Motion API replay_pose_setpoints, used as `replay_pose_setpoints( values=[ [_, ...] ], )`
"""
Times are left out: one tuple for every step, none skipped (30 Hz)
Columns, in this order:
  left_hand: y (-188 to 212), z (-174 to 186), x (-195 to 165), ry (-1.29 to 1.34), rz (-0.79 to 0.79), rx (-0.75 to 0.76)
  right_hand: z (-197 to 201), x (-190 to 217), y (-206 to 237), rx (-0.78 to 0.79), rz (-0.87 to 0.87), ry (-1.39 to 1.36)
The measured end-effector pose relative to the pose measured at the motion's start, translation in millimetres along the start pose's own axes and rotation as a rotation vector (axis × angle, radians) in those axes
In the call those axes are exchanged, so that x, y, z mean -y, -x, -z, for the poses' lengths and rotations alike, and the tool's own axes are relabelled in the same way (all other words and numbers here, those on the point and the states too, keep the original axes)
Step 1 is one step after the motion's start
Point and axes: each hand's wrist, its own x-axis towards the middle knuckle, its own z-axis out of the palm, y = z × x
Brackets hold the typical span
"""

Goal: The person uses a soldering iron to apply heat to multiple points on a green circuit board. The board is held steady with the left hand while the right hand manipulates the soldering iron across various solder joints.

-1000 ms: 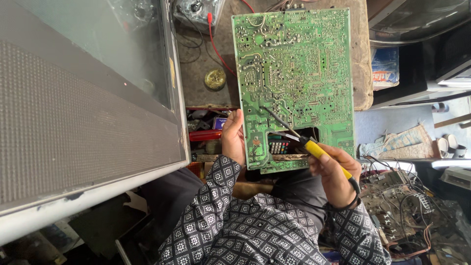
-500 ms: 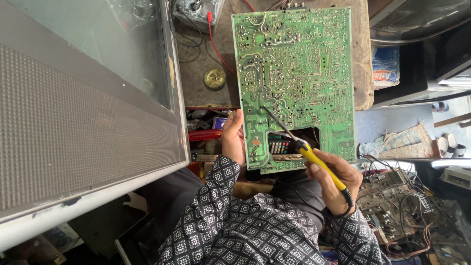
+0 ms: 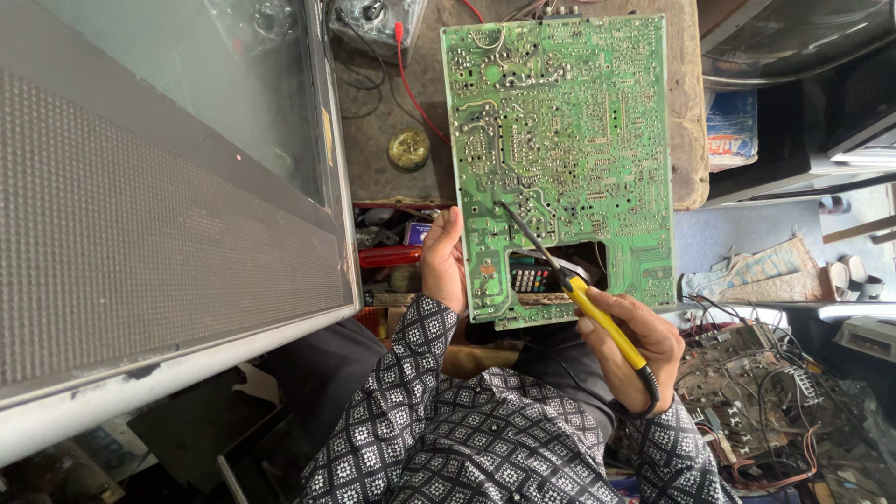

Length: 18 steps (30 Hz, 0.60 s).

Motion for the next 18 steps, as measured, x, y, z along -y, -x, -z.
replay_pose_setpoints(
  values=[
    [0, 1, 0, 0.001, 0.000, 0.000, 0, -2, 1, -0.002, -0.012, -0.008],
    [0, 1, 1, 0.005, -0.001, -0.002, 1, -4, 1, -0.004, -0.024, -0.016],
    [1, 2, 1, 0.008, -0.002, -0.003, 2, -6, 3, -0.011, -0.054, -0.054],
    [1, 2, 2, 0.012, -0.003, -0.004, 3, -10, 2, -0.019, -0.084, -0.093],
    [0, 3, 3, 0.012, -0.007, -0.002, 4, -13, 2, -0.026, -0.115, -0.131],
    [1, 3, 3, 0.012, -0.011, 0.000, 6, -17, 2, -0.031, -0.139, -0.181],
    [1, 4, 3, 0.012, -0.015, 0.003, 7, -21, 1, -0.036, -0.162, -0.231],
    [1, 4, 3, 0.009, -0.016, 0.008, 8, -25, 0, -0.042, -0.185, -0.282],
    [1, 5, 3, 0.006, -0.017, 0.013, 9, -29, 0, -0.033, -0.173, -0.306],
    [1, 5, 4, 0.005, -0.016, 0.018, 10, -33, -1, -0.024, -0.163, -0.328],
    [0, 4, 4, 0.005, -0.013, 0.016, 11, -36, -2, -0.017, -0.151, -0.350],
    [0, 4, 4, 0.005, -0.012, 0.016, 11, -40, -3, -0.016, -0.169, -0.404],
    [0, 4, 3, 0.004, -0.011, 0.013, 12, -43, -4, -0.013, -0.188, -0.459],
    [0, 3, 3, 0.010, -0.007, 0.014, 12, -45, -4, -0.011, -0.206, -0.513],
    [0, 2, 2, 0.014, -0.005, 0.014, 12, -47, -5, -0.010, -0.212, -0.526],
    [1, 0, 1, 0.019, -0.002, 0.013, 12, -48, -4, -0.010, -0.219, -0.538],
    [2, -2, 0, 0.028, -0.003, 0.012, 13, -49, -4, -0.011, -0.225, -0.549],
    [3, -4, -1, 0.037, -0.004, 0.011, 13, -50, -4, -0.020, -0.223, -0.497]
  ],
)
